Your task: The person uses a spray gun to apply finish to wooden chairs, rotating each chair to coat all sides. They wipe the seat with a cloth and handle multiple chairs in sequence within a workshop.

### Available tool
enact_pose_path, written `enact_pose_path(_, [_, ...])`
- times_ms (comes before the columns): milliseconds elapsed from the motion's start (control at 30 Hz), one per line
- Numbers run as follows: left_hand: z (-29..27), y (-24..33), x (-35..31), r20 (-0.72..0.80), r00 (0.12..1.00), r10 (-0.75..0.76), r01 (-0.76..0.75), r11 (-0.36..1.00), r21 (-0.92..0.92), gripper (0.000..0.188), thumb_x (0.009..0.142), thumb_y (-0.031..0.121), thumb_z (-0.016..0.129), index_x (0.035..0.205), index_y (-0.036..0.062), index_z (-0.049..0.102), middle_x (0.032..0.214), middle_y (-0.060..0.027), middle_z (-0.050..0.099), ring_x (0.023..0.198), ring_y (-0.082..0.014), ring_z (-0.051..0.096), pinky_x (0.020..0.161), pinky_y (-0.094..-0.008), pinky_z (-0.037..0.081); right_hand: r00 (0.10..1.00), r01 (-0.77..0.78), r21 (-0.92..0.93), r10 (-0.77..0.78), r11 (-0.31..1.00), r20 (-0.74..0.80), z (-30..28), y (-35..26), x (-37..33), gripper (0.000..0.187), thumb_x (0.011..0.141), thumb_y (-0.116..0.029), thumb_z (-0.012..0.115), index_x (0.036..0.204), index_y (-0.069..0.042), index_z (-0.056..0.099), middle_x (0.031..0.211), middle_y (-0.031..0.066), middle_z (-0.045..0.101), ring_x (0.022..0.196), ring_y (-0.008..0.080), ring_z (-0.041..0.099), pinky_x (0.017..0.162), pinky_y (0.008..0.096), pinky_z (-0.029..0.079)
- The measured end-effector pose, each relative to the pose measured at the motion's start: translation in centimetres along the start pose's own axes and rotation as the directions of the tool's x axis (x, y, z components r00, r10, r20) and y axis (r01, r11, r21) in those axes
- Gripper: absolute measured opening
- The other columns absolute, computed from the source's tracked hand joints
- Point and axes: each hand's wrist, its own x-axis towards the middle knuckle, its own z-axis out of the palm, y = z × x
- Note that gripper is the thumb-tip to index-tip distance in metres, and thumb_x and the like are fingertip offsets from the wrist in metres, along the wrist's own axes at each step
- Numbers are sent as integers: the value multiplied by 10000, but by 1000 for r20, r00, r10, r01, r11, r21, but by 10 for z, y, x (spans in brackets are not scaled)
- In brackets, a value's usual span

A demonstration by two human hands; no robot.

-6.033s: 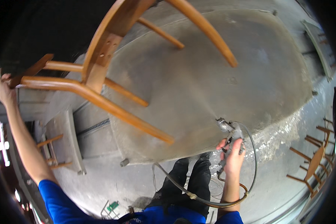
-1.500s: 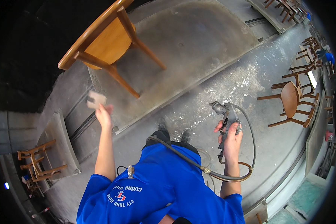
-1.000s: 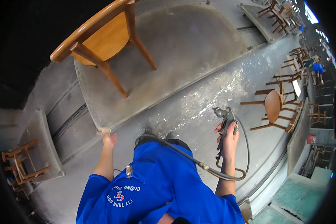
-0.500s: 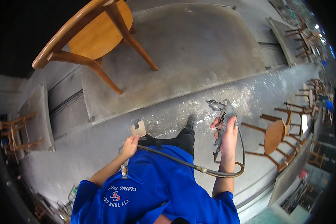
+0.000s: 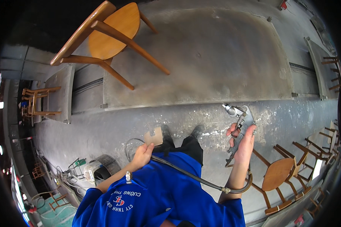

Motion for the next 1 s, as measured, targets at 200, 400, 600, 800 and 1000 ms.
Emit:
enact_pose_path(200, [11, 19, -24, -167, 958, 231, -255, 957, -140, 415, 1026, 361, 481, 1095, -12, 649, 918, -272, 684, 907, -431, 668, 808, -449, 505, 991, 53, 116, -67, 992, 120, 3, -60, -18, 831, 923, -764, 338, 1293, -33, 477, 839, 98, 601, 708, 194, 628, 417, 216, 388])
enact_pose_path(400, [19, 9, -21, -277, 914, 295, -354, 915, -194, 384, 1028, 354, 509, 908, 4, 609, 674, -61, 593, 635, -180, 576, 592, -353, 456, 914, 186, 299, -276, 936, 297, 4, -87, -31, 919, 869, -809, 373, 1494, -140, 296, 801, 92, 584, 657, 196, 603, 389, 224, 390])
enact_pose_path(600, [12, 14, -27, -277, 929, 245, -281, 955, -100, 384, 1025, 340, 518, 852, 7, 604, 650, -55, 583, 615, -173, 563, 579, -351, 452, 989, 129, -216, -108, 968, 106, 17, -70, -21, 721, 938, -694, 437, 1110, -1, 537, 850, 110, 620, 718, 188, 643, 416, 227, 402])
enact_pose_path(800, [8, 4, -52, -410, 878, 247, -382, 878, -289, 390, 1019, 331, 506, 889, -22, 610, 695, -171, 641, 643, -301, 629, 618, -447, 468, 903, 130, -56, -95, 990, 420, 59, -68, -40, 806, 879, -764, 448, 1103, 6, 526, 839, 95, 590, 739, 203, 643, 421, 226, 418])
enact_pose_path(1000, [-13, -40, -67, -505, 862, 39, -303, 839, -452, 398, 1032, 327, 526, 754, 44, 552, 607, 16, 518, 569, -93, 460, 510, -310, 375, 773, 257, 18, -217, 966, 597, 137, -63, -19, 739, 930, -668, 495, 1232, 7, 513, 901, 108, 629, 770, 175, 651, 442, 206, 408])
